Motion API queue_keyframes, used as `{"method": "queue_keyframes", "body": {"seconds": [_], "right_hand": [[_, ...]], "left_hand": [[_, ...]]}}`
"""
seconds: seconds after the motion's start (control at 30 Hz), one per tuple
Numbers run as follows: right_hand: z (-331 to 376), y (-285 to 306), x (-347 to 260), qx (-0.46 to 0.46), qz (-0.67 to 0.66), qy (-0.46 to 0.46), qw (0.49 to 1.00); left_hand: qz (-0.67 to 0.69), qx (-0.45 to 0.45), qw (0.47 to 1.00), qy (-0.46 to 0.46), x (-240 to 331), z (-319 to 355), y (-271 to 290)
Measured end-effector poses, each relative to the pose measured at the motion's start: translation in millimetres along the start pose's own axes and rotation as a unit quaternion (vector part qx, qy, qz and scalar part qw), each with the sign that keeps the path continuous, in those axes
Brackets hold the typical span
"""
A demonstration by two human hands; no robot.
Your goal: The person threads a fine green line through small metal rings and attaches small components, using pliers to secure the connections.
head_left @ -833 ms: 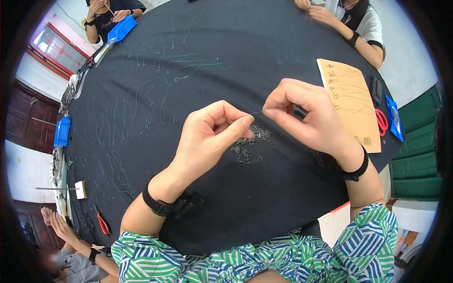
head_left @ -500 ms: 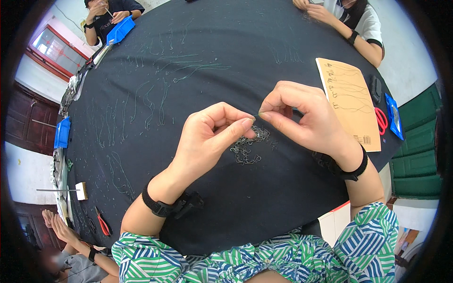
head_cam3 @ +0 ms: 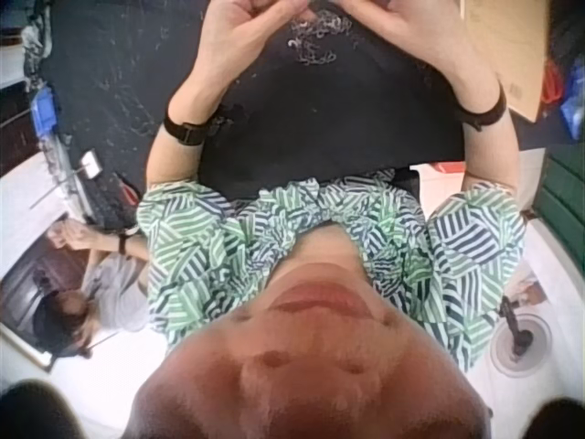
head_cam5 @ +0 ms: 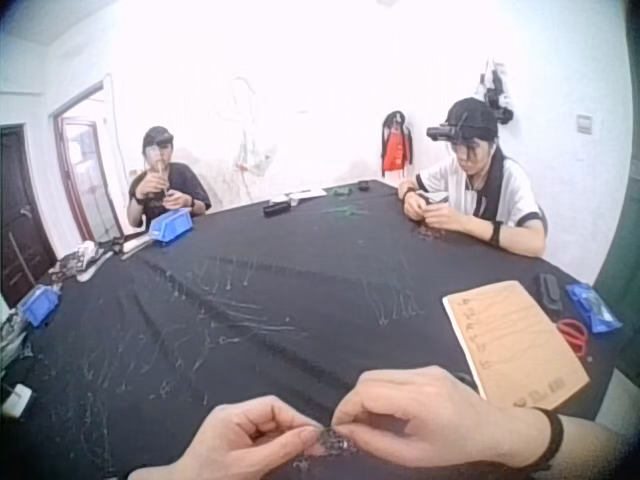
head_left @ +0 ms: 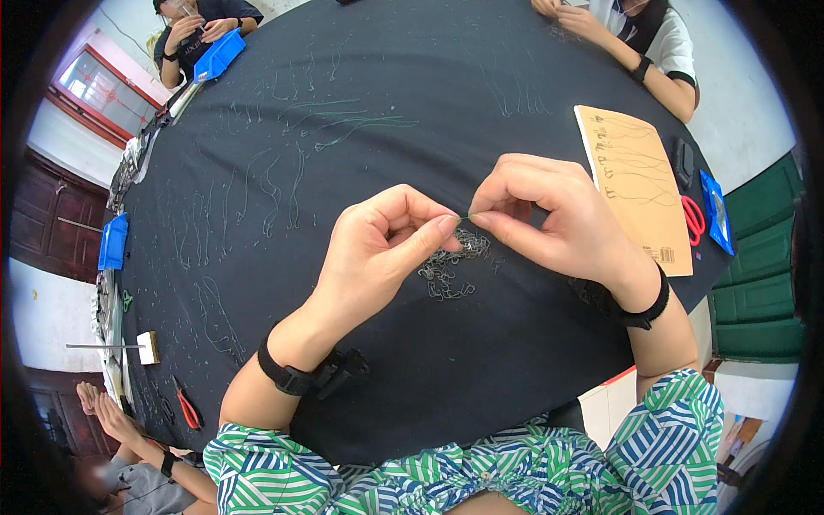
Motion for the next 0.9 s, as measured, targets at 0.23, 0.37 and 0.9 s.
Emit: {"method": "queue_keyframes", "body": {"seconds": [0.23,0.37,0.9], "right_hand": [[-1.2,4.7,-10.3,0.053,0.056,-0.023,0.997],[1.3,1.0,-13.2,0.049,0.059,0.030,0.997],[3.8,-11.1,2.7,-0.014,-0.066,-0.134,0.989]], "left_hand": [[0.029,0.033,0.999,-0.008,-6.0,-0.5,0.6],[0.039,0.038,0.998,-0.010,-3.8,-0.6,-1.8],[0.033,0.030,0.999,-0.023,5.6,1.5,-2.2]]}}
Point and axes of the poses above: each hand's wrist, its own z-axis away from the middle knuckle, its own y-axis out of the back of the hand, x = y × z, the point moved 5 cm from there along -z, towards the middle knuckle, and after that the axes turned 2 degrees about -z, right-handed, at the moved point
